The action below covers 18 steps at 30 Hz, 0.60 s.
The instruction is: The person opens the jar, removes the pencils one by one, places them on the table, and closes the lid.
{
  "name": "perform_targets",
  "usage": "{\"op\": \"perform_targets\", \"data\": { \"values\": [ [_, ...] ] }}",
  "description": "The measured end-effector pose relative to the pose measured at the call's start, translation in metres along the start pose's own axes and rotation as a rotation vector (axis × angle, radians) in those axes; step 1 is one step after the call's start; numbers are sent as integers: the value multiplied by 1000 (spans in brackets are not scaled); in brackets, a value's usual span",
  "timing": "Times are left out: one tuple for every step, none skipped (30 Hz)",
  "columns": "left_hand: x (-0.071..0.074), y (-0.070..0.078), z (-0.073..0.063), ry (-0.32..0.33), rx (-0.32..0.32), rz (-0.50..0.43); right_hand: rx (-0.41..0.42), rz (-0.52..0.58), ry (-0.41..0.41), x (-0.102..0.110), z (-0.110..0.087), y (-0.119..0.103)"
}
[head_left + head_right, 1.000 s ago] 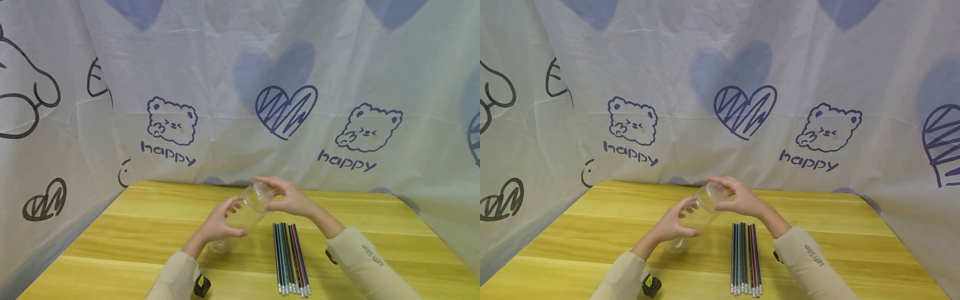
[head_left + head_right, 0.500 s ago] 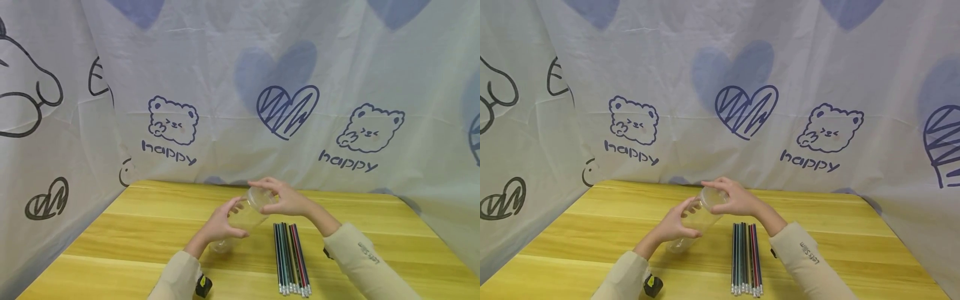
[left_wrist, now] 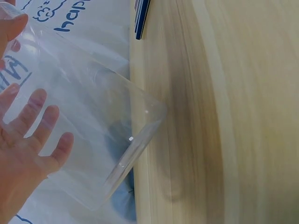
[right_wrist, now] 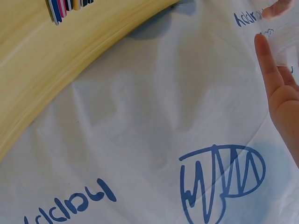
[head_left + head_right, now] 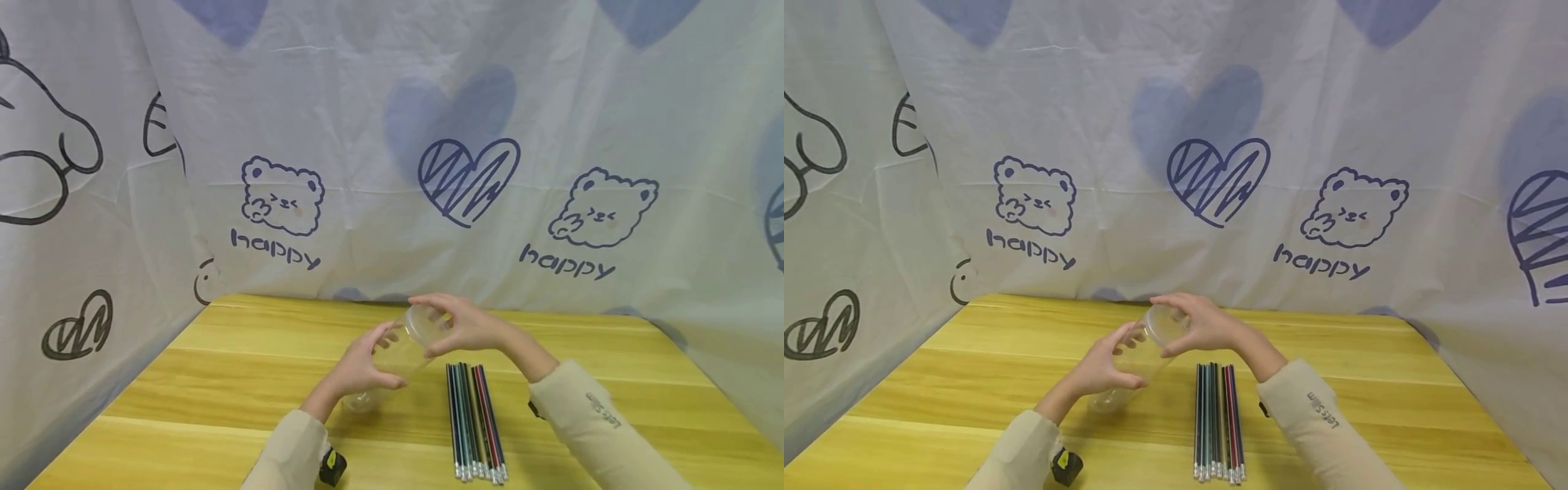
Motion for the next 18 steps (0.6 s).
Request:
{"op": "perform_targets", "data": {
  "values": [
    [1, 6, -1, 0, 4, -4, -17, -11, 3, 0, 1, 1],
    [1, 12, -2, 2, 4, -5, -35, -20, 5, 0, 1, 2],
    [2, 18, -4, 2, 7, -8, -57, -26, 7, 0, 2, 3],
    [3, 24, -5, 3, 8, -11, -78, -35, 8, 0, 3, 4],
    [3, 29, -6, 2, 14, -15, -99, -44, 9, -1, 3, 6],
    [4, 35, -7, 2, 16, -18, -120, -54, 12, -1, 4, 6],
    [4, 38, -7, 2, 22, -22, -144, -63, 14, -1, 4, 8],
    [3, 34, -7, 4, 20, -22, -168, -68, 17, -1, 4, 9],
    [3, 29, -6, 4, 18, -23, -198, -71, 20, -1, 4, 10],
    [2, 24, -5, 3, 19, -21, -229, -73, 22, -2, 4, 12],
    [1, 18, -3, 1, 22, -17, -259, -76, 25, -2, 4, 13],
    [1, 13, -2, 0, 22, -13, -288, -86, 28, -2, 4, 14],
    [0, 7, -1, -1, 27, -9, -318, -94, 30, -2, 3, 16],
    [0, 4, -1, -3, 29, -7, -341, -103, 33, -2, 3, 17],
    [0, 2, 0, -5, 30, -6, -365, -112, 34, -2, 3, 18],
    [0, 1, 0, -6, 31, -5, -379, -123, 35, -2, 3, 18],
    [0, 0, 0, -6, 28, -7, -387, -140, 37, -2, 3, 18],
    [0, -1, -1, -4, 27, -9, -387, -159, 39, -2, 3, 18]
  ]
}}
Point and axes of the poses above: each hand's wrist, its own z-axis towards the middle knuckle, its own x-axis out of the back of the hand, y = z × x, the point moved 9 cm from there along z, towards the middle knuckle, and after that the axes turned 9 degrees about -z, right-handed, at the moved point
